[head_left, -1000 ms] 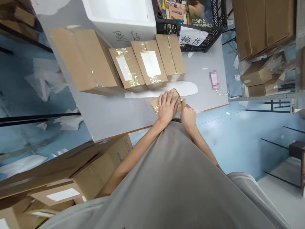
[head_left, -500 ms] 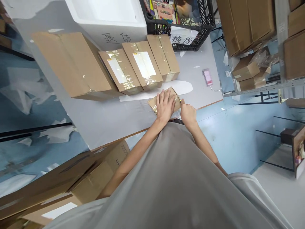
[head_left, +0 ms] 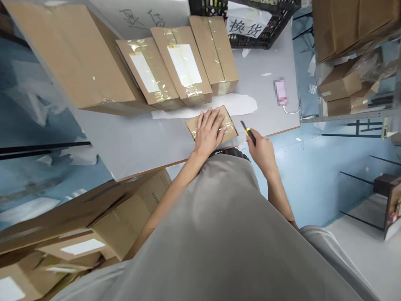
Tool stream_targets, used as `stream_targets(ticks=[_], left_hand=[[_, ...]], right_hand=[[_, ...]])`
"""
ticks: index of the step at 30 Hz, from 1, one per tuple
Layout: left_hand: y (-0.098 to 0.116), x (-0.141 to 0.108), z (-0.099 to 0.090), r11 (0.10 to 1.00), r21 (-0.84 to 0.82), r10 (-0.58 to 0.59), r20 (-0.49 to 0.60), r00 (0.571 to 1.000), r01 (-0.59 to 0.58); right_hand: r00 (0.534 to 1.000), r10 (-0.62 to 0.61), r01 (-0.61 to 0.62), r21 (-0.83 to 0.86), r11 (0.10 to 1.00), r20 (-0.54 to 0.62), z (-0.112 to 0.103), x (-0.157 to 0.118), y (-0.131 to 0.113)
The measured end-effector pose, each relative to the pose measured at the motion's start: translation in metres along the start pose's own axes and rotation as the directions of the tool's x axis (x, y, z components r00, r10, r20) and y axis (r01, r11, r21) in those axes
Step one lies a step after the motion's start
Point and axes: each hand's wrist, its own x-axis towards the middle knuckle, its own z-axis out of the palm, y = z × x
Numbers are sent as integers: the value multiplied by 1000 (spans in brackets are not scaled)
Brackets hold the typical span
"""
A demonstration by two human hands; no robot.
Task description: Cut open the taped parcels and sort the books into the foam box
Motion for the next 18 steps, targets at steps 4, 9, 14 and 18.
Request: stream_targets(ticks=[4, 9, 14, 18], left_hand=[[-12, -19, -15, 997, 63, -46, -9, 999, 47], [-36, -69, -48, 972, 192, -127, -44, 991, 133], [-24, -119, -67, 903, 242, -312, -196, 930, 354], [9, -134, -58, 838, 71, -481, -373, 793, 541]], right_hand=[[1000, -14, 13, 452, 892, -2, 37, 68, 54], [988, -30, -94, 740, 666, 153, 122, 165, 58], [960, -212, 32, 680, 733, 183, 167, 193, 18], [936, -317, 197, 515, 834, 156, 145, 176, 15]])
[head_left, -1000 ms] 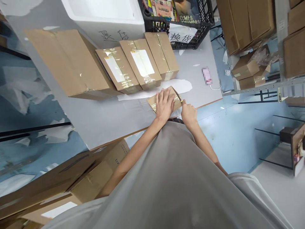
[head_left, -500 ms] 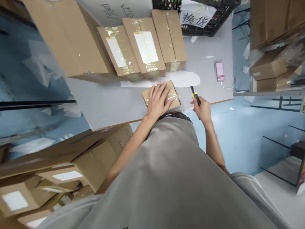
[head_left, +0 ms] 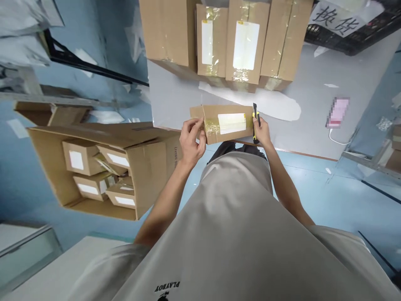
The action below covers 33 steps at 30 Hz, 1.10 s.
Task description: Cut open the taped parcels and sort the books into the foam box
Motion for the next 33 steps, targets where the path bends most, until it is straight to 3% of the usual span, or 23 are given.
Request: stream_targets(ticks=[4, 8, 10, 12, 15, 18, 21, 23, 27, 33], left_hand=[[12, -6, 22, 978, -128, -163, 4, 987, 162], [-3, 11, 64, 949, -250, -176, 86, 981, 192], [-15, 23, 81, 936, -288, -176, 112, 978, 201], [-25, 35, 90, 927, -318, -164, 131, 978, 198], [-36, 48, 88, 917, -360, -114, 175, 978, 171], [-43, 59, 78, 914, -389, -30, 221, 975, 116], [-49, 69, 71, 907, -419, 84, 275, 958, 41], [-53, 74, 70, 896, -443, 137, 319, 938, 20], [-62, 80, 71, 871, -491, 180, 378, 908, 32], [-68, 81, 77, 840, -541, 205, 388, 899, 42]], right_hand=[[998, -19, 8, -196, 981, -59, -40, -36, -13], [996, 49, -70, -321, 945, -72, -63, -57, -21], [999, 31, -41, -379, 925, -33, -70, -61, -28], [999, -35, 24, -472, 881, -15, -78, -64, -39], [990, -142, 105, -623, 775, -10, -85, -70, -67], [973, -162, 231, -700, 676, 165, -76, -73, -102], [919, -95, 365, -734, 573, 383, -53, -66, -131], [890, -55, 414, -754, 511, 452, -35, -58, -144], [869, -29, 457, -776, 435, 495, -9, -45, -159], [882, 54, 414, -823, 390, 469, 4, -43, -172]])
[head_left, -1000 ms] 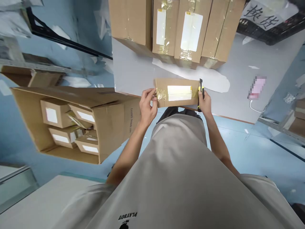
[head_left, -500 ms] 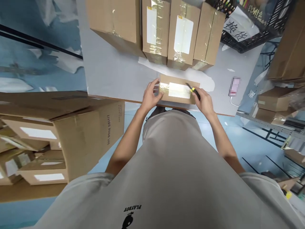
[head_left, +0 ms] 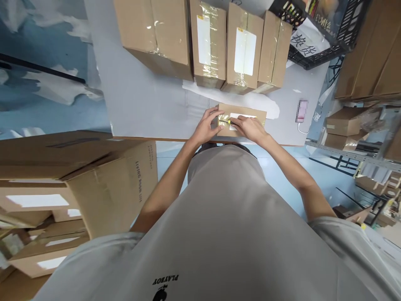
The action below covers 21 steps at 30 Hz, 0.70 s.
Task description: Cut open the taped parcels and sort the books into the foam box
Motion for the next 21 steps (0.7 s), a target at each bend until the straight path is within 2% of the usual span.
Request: stream_targets(ticks=[11, 17, 21], left_hand=[[-3, 1, 3, 1000, -29, 6, 2, 1000, -6], [-1, 2, 6, 999, -24, -27, -19, 999, 26], [0, 0, 7, 999, 3, -40, -24, 999, 40]], right_hand=[[1000, 13, -12, 2, 1000, -24, 0, -5, -1], [999, 13, -10, -108, 994, 30, -12, -1, -25], [999, 4, 1, -112, 994, 47, -19, 2, -39]])
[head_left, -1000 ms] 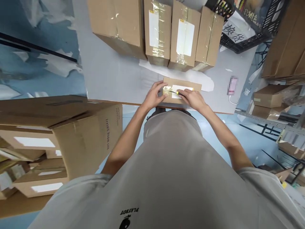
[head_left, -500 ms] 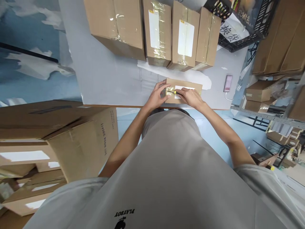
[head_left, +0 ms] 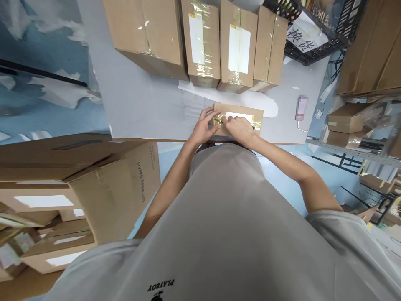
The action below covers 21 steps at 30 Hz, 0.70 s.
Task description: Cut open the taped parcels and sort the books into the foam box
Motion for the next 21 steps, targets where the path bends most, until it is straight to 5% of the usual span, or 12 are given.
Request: stream_targets(ticks=[7, 15, 21], left_hand=[[2, -9, 4, 998, -4, -55, -51, 997, 55], [0, -15, 10, 995, -4, -99, -132, 986, 99], [-5, -18, 16, 974, -152, -196, -219, 956, 165]], right_hand=[[1000, -22, 22, 58, 998, -10, 0, -2, 18], [978, 170, -174, 17, 985, 123, 35, -59, 123], [989, 89, -87, -29, 996, 117, 56, -76, 163]])
